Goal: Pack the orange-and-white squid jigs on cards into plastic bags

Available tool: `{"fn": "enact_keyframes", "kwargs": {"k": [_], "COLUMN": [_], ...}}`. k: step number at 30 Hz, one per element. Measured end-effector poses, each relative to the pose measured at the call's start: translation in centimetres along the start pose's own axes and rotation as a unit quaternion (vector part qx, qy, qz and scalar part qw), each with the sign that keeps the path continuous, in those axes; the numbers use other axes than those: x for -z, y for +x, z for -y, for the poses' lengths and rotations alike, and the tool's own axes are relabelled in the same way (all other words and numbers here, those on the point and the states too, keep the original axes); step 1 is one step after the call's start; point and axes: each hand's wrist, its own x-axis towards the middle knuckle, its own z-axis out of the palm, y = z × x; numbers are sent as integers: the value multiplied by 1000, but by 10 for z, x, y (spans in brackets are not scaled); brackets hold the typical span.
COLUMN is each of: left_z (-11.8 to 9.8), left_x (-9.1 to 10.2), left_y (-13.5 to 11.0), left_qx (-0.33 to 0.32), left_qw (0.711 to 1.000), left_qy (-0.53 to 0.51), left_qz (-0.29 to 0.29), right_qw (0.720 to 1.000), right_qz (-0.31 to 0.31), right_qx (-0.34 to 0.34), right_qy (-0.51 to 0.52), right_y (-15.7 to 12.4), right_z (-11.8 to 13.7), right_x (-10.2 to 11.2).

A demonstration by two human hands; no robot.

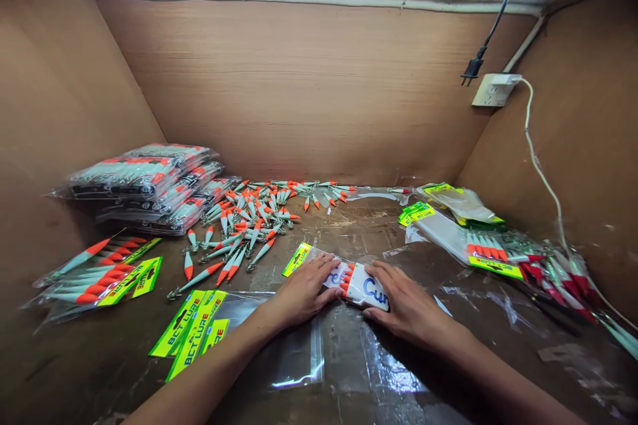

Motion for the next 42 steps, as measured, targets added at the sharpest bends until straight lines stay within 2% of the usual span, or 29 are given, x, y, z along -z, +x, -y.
{"fn": "enact_keyframes", "kwargs": {"k": [7,13,18,20,26,30,33,38,42], "left_z": [-13,-13,-9,-10,-21,-33,-44,-51,-51], "left_x": [6,19,14,10,13,17,11,2,17], "left_y": [-2,11,37,45,59,70,76,77,76], "left_qx": [10,7,-73,-94,-103,-100,-112,-132,-114], "left_qw": [999,1000,993,989,986,992,989,985,990], "left_qy": [39,0,-22,-42,-94,13,82,106,71], "left_qz": [3,-16,89,107,87,78,56,14,-45], "right_qw": [999,997,996,996,992,988,985,983,970], "right_qz": [-14,-17,-11,-17,-87,-123,-142,-161,-218], "right_qx": [-4,29,39,34,21,51,55,39,33], "right_qy": [42,67,78,80,84,79,76,79,103], "right_y": [3,9,8,8,15,16,15,11,8], "right_z": [7,-2,-6,-7,-9,-8,-4,3,8], "right_x": [7,7,5,4,4,10,13,15,21]}}
